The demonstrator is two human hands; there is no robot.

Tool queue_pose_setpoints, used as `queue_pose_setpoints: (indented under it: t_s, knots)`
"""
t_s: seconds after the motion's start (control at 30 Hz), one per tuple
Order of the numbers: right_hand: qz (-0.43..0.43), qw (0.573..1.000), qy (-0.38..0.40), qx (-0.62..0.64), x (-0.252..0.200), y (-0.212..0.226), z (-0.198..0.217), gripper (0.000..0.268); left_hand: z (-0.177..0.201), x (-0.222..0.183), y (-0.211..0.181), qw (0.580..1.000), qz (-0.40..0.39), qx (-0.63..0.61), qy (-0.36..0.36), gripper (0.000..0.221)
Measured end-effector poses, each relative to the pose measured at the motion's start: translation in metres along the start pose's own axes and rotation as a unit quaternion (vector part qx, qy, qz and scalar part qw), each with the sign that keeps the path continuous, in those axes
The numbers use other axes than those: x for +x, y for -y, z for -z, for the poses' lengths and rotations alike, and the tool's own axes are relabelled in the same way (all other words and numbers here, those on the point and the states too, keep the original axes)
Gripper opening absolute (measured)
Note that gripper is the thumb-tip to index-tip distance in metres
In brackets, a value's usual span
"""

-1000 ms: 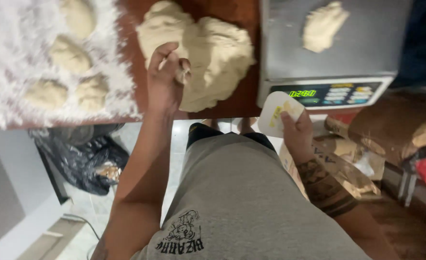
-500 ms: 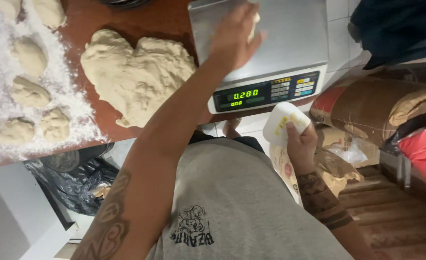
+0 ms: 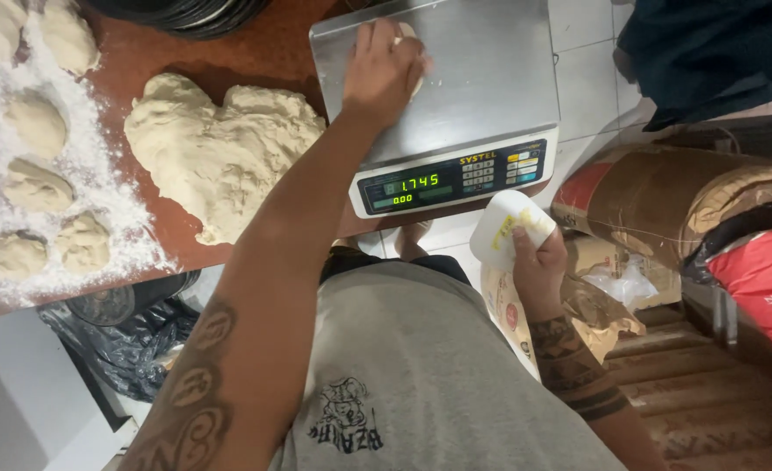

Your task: Portioning dough by cutting pieces with a scraper and weighing them on a scale.

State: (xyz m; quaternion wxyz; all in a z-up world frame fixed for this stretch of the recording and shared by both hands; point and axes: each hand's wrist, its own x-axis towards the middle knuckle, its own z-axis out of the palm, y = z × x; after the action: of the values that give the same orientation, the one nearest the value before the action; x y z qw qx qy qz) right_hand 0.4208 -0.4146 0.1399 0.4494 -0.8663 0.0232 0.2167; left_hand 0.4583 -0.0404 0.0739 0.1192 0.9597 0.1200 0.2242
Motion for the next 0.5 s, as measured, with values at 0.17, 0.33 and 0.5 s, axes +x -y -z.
queue_pose_setpoints:
  t_s: [0.17, 0.33, 0.5]
  knots:
    - [-0.011, 0.998, 0.028, -0.049, -0.009, 0.014, -0.007, 0.038, 0.079, -0.005, -0.014, 0.967, 0.101, -0.131, 0.192, 0.069]
    - [0.057, 0.997, 0.007, -0.055, -0.013, 0.02, -0.018, 0.04, 0.14, -0.079, 0.046, 0.965, 0.109, -0.202, -0.127, 0.051]
    - [-0.027, 0.997, -0.02, -0.071, 0.002, 0.057, -0.018, 0.049, 0.173, -0.214, 0.085, 0.961, 0.266, 0.002, -0.076, 0.06]
